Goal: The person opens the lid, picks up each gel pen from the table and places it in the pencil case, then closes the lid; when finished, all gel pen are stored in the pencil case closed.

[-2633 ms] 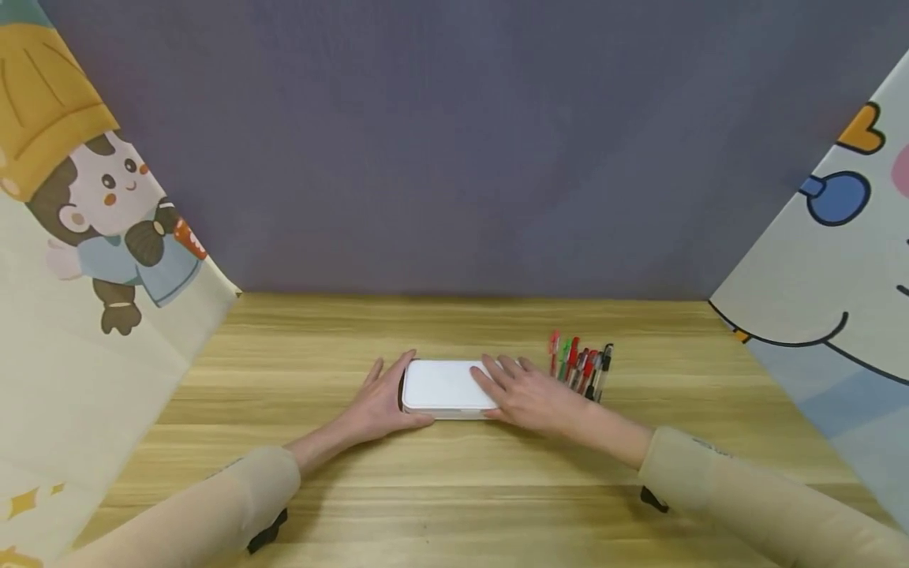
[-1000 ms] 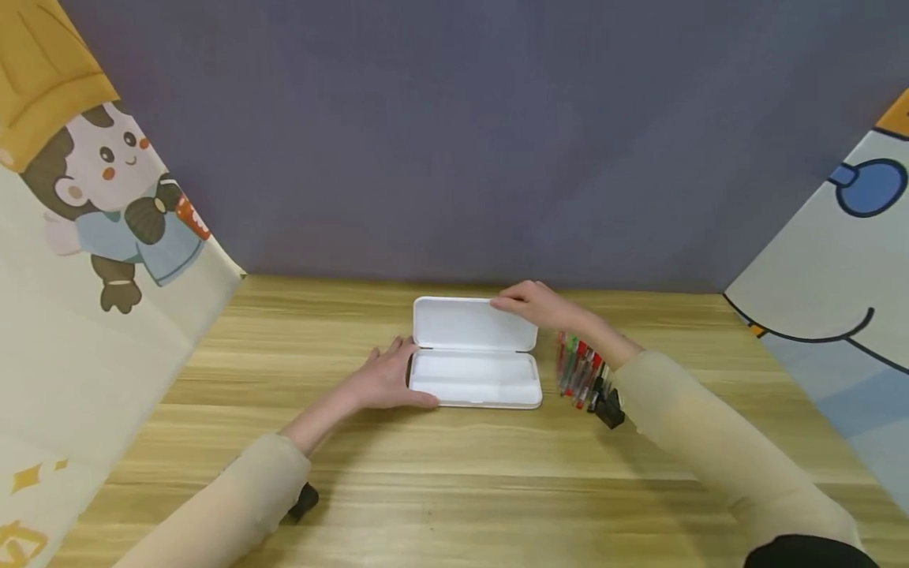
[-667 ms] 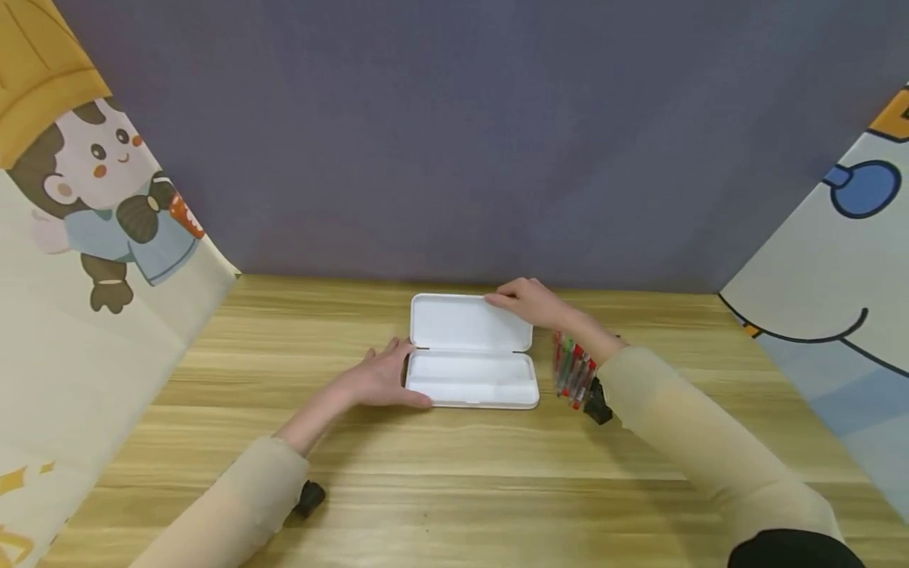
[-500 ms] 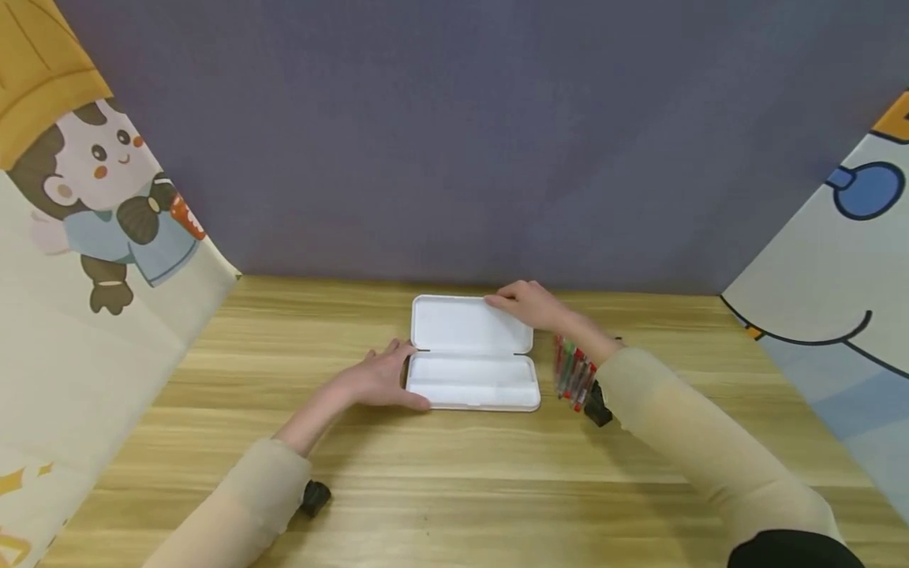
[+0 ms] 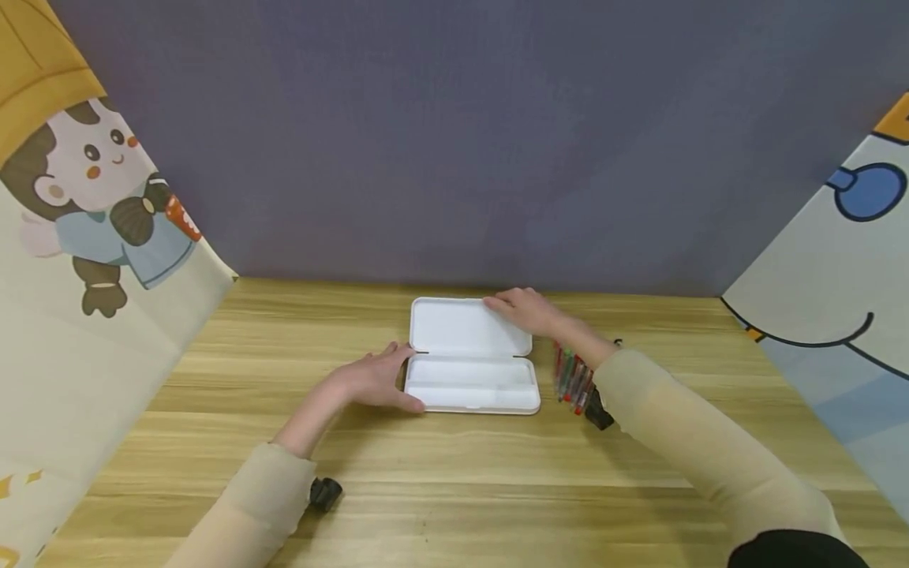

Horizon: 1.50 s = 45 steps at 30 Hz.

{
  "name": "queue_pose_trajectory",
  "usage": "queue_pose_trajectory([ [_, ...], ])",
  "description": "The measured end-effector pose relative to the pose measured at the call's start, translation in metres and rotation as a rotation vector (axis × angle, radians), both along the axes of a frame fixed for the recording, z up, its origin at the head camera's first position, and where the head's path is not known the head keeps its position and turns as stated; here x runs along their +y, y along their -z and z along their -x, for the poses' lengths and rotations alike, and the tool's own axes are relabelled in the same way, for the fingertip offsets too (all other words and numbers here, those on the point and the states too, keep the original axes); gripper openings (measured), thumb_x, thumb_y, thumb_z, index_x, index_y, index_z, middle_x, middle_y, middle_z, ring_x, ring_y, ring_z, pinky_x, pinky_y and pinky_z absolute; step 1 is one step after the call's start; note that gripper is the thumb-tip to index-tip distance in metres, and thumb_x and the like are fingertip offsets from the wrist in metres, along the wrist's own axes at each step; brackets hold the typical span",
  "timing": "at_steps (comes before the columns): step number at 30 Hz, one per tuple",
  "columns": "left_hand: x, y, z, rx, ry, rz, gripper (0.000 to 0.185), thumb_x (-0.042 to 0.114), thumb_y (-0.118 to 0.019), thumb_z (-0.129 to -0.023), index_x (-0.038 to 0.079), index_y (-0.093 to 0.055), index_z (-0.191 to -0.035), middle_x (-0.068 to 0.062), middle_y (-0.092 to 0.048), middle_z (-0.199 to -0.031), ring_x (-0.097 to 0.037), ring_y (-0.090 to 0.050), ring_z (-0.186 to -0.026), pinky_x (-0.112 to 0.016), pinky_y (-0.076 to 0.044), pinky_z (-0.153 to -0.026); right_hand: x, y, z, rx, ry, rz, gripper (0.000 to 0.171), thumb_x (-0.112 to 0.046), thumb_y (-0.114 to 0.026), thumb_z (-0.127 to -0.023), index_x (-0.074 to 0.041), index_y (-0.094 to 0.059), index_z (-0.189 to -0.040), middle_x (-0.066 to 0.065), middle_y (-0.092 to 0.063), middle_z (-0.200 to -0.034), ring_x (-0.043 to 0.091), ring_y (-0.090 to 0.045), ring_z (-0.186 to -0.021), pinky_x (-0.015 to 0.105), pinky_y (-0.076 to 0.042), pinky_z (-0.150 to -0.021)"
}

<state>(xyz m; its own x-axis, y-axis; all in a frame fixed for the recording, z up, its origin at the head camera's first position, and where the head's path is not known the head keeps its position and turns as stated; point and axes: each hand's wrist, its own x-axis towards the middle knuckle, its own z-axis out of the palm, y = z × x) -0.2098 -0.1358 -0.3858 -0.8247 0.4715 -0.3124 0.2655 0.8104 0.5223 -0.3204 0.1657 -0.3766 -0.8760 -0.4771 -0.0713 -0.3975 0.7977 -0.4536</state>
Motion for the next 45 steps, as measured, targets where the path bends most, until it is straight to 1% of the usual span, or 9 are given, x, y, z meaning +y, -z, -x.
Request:
queue_pose_trajectory([
  [5, 0.000, -0.004, -0.004, -0.006, -0.033, 0.021, 0.105, 0.049, -0.082, -0.083, 0.005, -0.027, -0.161, -0.031, -0.019, -0.168, -0.052, -0.023, -0.155, -0.069, -0.028, -0.122, -0.001, -0.002, -0.007, 0.000, -0.010, 0.028, 0.053, -0.043, -0.039, -0.111, -0.006, -0.061, -0.142, 0.019, -0.065, -0.141, 0.037, -0.062, -0.131, 0.054, -0.049, -0.112],
  [6, 0.000, -0.004, -0.005, -0.009, -0.038, 0.020, 0.105, 0.048, -0.082, -0.083, 0.005, -0.027, -0.161, -0.031, -0.019, -0.168, -0.051, -0.023, -0.155, -0.069, -0.028, -0.123, -0.001, -0.003, -0.008, 0.000, -0.011, 0.032, 0.053, -0.042, -0.039, -0.112, -0.006, -0.061, -0.143, 0.019, -0.065, -0.142, 0.037, -0.061, -0.132, 0.054, -0.049, -0.112],
  [12, 0.000, -0.003, -0.009, -0.002, -0.042, 0.024, 0.103, 0.048, -0.082, -0.083, 0.007, -0.028, -0.161, -0.027, -0.021, -0.169, -0.048, -0.020, -0.157, -0.073, -0.020, -0.123, 0.002, -0.003, -0.015, 0.003, -0.022, 0.045, 0.053, -0.040, -0.036, -0.113, -0.004, -0.058, -0.145, 0.019, -0.061, -0.146, 0.038, -0.056, -0.139, 0.055, -0.045, -0.117],
  [15, -0.001, -0.002, -0.011, 0.011, -0.034, 0.035, 0.103, 0.049, -0.081, -0.084, 0.008, -0.028, -0.161, -0.025, -0.023, -0.169, -0.046, -0.019, -0.158, -0.076, -0.016, -0.123, 0.004, -0.004, -0.018, 0.017, -0.033, 0.051, 0.053, -0.039, -0.036, -0.113, -0.002, -0.058, -0.144, 0.020, -0.062, -0.145, 0.038, -0.056, -0.138, 0.055, -0.044, -0.117],
  [22, 0.001, -0.004, -0.011, -0.005, -0.037, 0.040, 0.102, 0.049, -0.080, -0.085, 0.009, -0.026, -0.163, -0.020, -0.019, -0.172, -0.042, -0.016, -0.160, -0.076, -0.014, -0.123, 0.015, -0.018, -0.025, 0.033, -0.063, 0.106, 0.050, -0.036, -0.040, -0.112, -0.002, -0.059, -0.143, 0.020, -0.064, -0.142, 0.038, -0.059, -0.132, 0.056, -0.049, -0.110],
  [30, -0.001, -0.004, -0.012, -0.005, -0.037, 0.055, 0.105, 0.051, -0.079, -0.085, 0.008, -0.024, -0.163, -0.021, -0.018, -0.171, -0.043, -0.016, -0.160, -0.075, -0.014, -0.124, 0.048, -0.029, -0.037, 0.117, -0.063, 0.192, 0.046, -0.036, -0.050, -0.109, -0.008, -0.058, -0.145, 0.013, -0.064, -0.137, 0.030, -0.063, -0.120, 0.052, -0.055, -0.098],
  [36, -0.003, -0.003, -0.014, 0.000, -0.024, 0.052, 0.105, 0.050, -0.080, -0.085, 0.007, -0.024, -0.163, -0.023, -0.018, -0.171, -0.044, -0.017, -0.159, -0.077, -0.014, -0.122, 0.085, -0.030, -0.053, 0.173, -0.061, 0.209, 0.042, -0.028, -0.060, -0.105, -0.008, -0.060, -0.142, 0.015, -0.067, -0.134, 0.030, -0.066, -0.117, 0.053, -0.056, -0.100],
  [41, -0.004, -0.004, -0.012, 0.000, -0.029, 0.055, 0.105, 0.051, -0.079, -0.086, 0.007, -0.023, -0.163, -0.022, -0.018, -0.171, -0.044, -0.017, -0.159, -0.077, -0.014, -0.122, 0.114, -0.025, -0.066, 0.268, -0.086, 0.175, 0.034, -0.015, -0.067, -0.100, -0.008, -0.067, -0.134, 0.012, -0.072, -0.125, 0.028, -0.070, -0.110, 0.050, -0.058, -0.095],
  [45, -0.003, -0.004, -0.011, -0.004, -0.024, 0.059, 0.106, 0.052, -0.079, -0.086, 0.007, -0.023, -0.164, -0.022, -0.018, -0.171, -0.043, -0.016, -0.160, -0.077, -0.014, -0.122, 0.134, -0.020, -0.079, 0.288, -0.065, 0.125, 0.031, -0.010, -0.073, -0.094, -0.011, -0.072, -0.125, 0.008, -0.076, -0.120, 0.027, -0.072, -0.107, 0.044, -0.061, -0.089],
])
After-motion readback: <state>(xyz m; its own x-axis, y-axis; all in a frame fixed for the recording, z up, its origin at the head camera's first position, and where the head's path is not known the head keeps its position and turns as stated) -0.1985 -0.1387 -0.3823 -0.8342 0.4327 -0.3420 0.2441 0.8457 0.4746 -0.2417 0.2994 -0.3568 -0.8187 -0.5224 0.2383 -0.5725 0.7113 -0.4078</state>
